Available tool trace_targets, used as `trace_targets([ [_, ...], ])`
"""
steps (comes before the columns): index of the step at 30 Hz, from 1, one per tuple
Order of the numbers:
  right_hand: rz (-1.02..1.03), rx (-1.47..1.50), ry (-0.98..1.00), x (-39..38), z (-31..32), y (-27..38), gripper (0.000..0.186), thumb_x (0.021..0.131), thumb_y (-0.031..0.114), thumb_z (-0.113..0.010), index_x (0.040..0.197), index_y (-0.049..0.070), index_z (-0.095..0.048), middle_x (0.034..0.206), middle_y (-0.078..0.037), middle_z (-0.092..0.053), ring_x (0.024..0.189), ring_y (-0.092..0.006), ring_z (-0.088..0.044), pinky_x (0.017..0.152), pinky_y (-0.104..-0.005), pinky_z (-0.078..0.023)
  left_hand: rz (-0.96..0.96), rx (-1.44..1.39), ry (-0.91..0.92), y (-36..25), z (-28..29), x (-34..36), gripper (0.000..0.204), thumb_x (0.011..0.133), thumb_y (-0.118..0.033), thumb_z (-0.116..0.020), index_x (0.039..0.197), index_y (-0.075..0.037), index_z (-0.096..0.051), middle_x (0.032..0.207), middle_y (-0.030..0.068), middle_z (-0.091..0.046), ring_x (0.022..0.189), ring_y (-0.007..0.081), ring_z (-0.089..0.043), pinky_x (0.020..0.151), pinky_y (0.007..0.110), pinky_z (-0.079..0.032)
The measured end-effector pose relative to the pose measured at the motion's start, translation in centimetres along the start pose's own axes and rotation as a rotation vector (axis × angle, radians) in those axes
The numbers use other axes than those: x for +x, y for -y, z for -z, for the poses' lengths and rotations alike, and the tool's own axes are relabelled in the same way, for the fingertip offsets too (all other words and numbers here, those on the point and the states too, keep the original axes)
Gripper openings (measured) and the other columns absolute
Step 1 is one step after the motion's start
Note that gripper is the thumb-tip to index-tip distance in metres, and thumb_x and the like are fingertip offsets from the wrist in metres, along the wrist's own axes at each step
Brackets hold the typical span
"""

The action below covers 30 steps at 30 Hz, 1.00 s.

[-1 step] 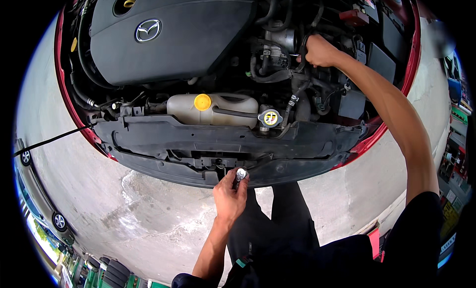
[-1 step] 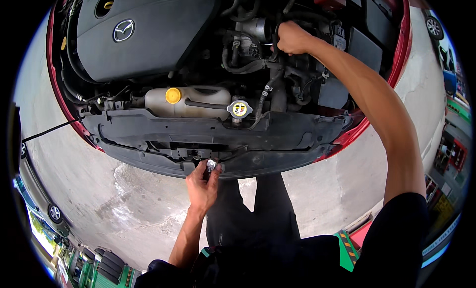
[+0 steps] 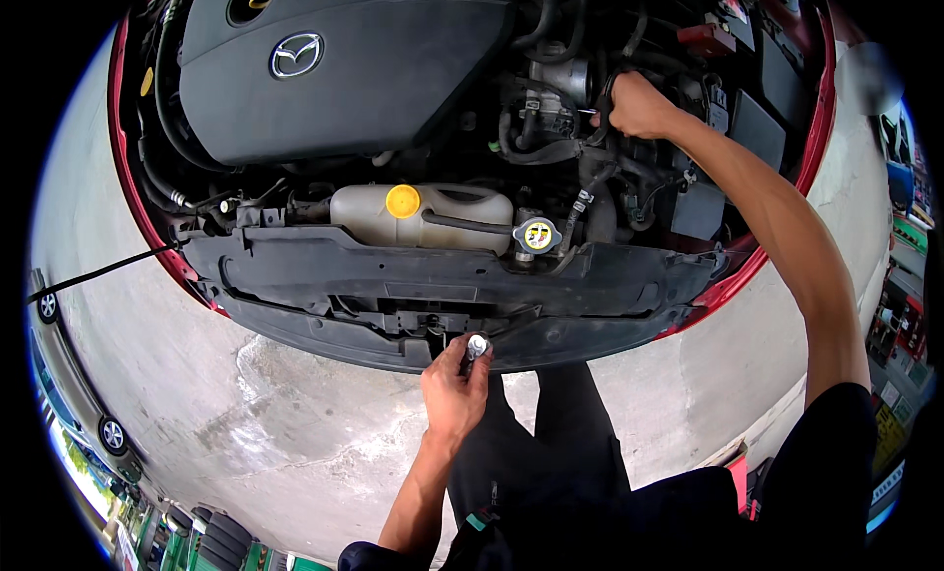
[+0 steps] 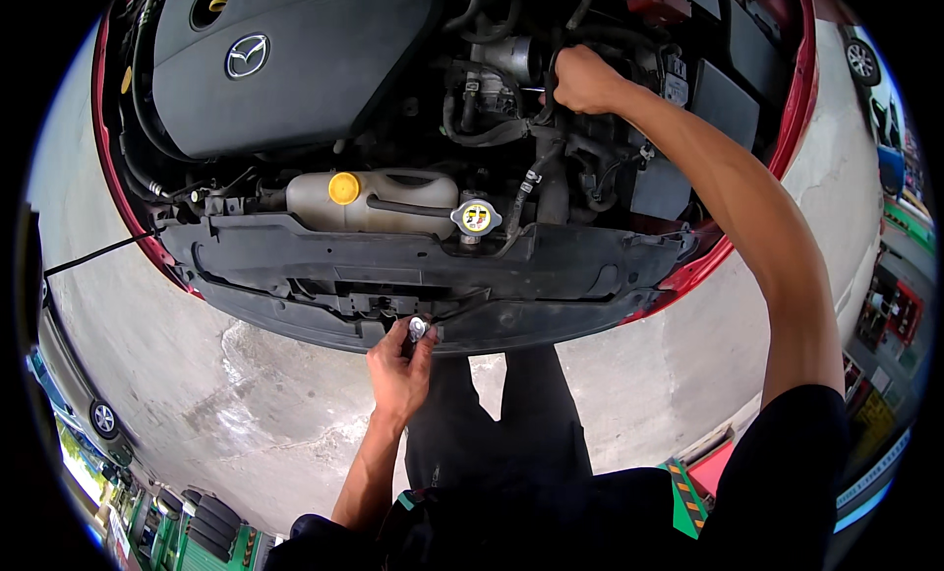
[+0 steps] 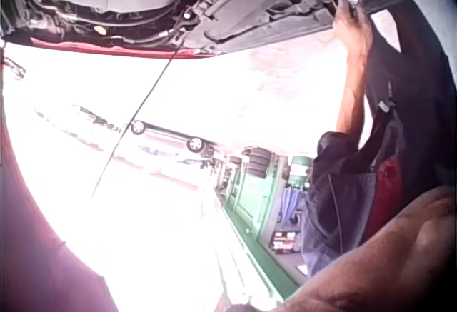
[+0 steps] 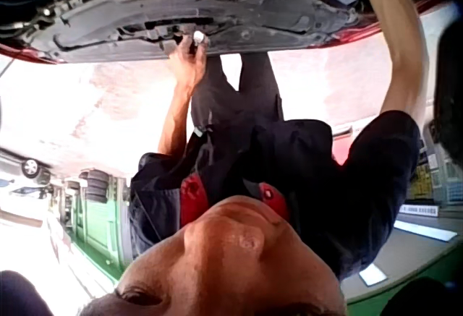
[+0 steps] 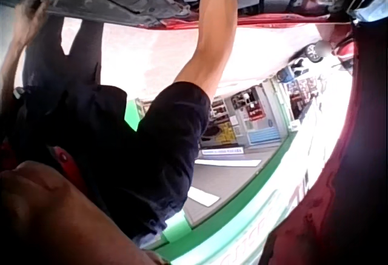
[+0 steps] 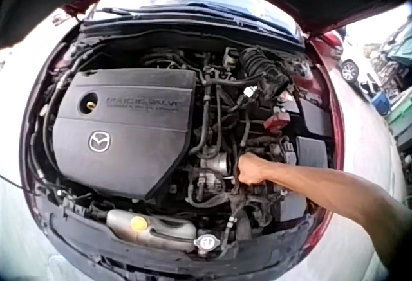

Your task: The person works under the hood of a red car, using a ratchet to loosen and tighten bolts on engine components. They remove a plastic cover, adjust parts within the engine bay, and reposition the cover while continuing to use the ratchet on various fasteners.

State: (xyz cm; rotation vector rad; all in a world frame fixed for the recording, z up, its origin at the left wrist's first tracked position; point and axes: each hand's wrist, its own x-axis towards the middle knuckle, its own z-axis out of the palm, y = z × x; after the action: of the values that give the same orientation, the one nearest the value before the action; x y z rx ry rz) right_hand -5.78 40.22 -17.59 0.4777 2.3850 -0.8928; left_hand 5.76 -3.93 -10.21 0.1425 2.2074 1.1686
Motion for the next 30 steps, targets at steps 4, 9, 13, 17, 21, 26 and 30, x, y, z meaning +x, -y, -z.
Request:
trace_targets([
  [4,-0.186,0.280,0.243,-0.1,1.7,1.1,0.031,0.091,0.026,-0.075,0.095,-0.005,-0.072,0.065,-0.002,-0.058,0.055,-0.0111,-0.052,0.052,-0.0280,-0.045,0.041,-0.041,-0.004,0.0,0.6,0.4,0.018,0.087,-0.005,-0.071,0.104,0.001,-0.069,0.079,0.0159,-0.068,0.066,0.0231,-0.067,0.062,0.032,-0.052],
  [9,-0.220,0.289,0.433,1.9,2.6,-0.8,0.028,0.095,0.024,-0.069,0.094,-0.004,-0.072,0.068,-0.003,-0.058,0.057,-0.0104,-0.046,0.054,-0.0278,-0.039,-0.079,-0.144,-0.381,-0.6,3.7,5.8,0.015,0.095,-0.012,-0.070,0.101,0.001,-0.067,0.075,0.0015,-0.064,0.065,0.0043,-0.051,0.058,0.021,-0.044],
  [13,-0.135,0.168,0.383,2.4,2.3,-0.4,0.031,0.092,0.026,-0.071,0.093,-0.004,-0.073,0.079,-0.006,-0.067,0.056,-0.0128,-0.053,0.055,-0.0305,-0.044,-0.153,-0.208,-0.764,-1.0,9.2,11.6,0.020,0.098,-0.022,-0.069,0.092,-0.003,-0.066,0.072,-0.0067,-0.053,0.065,0.0015,-0.040,0.057,0.018,-0.032],
  [17,-0.101,-0.008,0.163,0.3,1.0,1.1,0.030,0.089,0.023,-0.073,0.091,-0.007,-0.072,0.077,-0.010,-0.070,0.053,-0.0174,-0.061,0.053,-0.0342,-0.048,-0.140,-0.337,-0.836,0.2,12.0,13.9,0.020,0.097,-0.025,-0.070,0.094,-0.005,-0.067,0.072,-0.0071,-0.052,0.063,0.0016,-0.041,0.055,0.019,-0.031],
  [21,-0.082,-0.029,0.142,0.4,0.7,0.5,0.034,0.089,0.024,-0.074,0.095,-0.009,-0.071,0.080,-0.012,-0.070,0.053,-0.0158,-0.061,0.054,-0.0319,-0.050,-0.125,-0.304,-0.786,0.9,11.8,13.1,0.019,0.097,-0.023,-0.070,0.095,-0.004,-0.068,0.073,-0.0063,-0.052,0.062,0.0016,-0.040,0.054,0.018,-0.029],
  [26,-0.369,0.410,0.536,2.3,2.8,0.1,0.038,0.100,0.028,-0.064,0.112,-0.008,-0.066,0.085,-0.007,-0.068,0.053,-0.0070,-0.038,0.049,-0.0244,-0.039,-0.040,-0.284,-0.715,1.9,10.4,11.8,0.018,0.097,-0.020,-0.070,0.095,-0.002,-0.068,0.074,-0.0069,-0.052,0.062,0.0013,-0.039,0.055,0.018,-0.029],
  [30,-0.332,0.293,0.593,3.0,3.2,0.1,0.040,0.100,0.028,-0.063,0.105,-0.011,-0.068,0.062,0.001,-0.050,0.050,-0.0066,-0.040,0.045,-0.0232,-0.037,-0.011,-0.291,-0.638,2.1,9.6,10.1,0.015,0.097,-0.017,-0.069,0.099,-0.002,-0.069,0.077,-0.0070,-0.054,0.066,0.0007,-0.042,0.057,0.017,-0.031],
])
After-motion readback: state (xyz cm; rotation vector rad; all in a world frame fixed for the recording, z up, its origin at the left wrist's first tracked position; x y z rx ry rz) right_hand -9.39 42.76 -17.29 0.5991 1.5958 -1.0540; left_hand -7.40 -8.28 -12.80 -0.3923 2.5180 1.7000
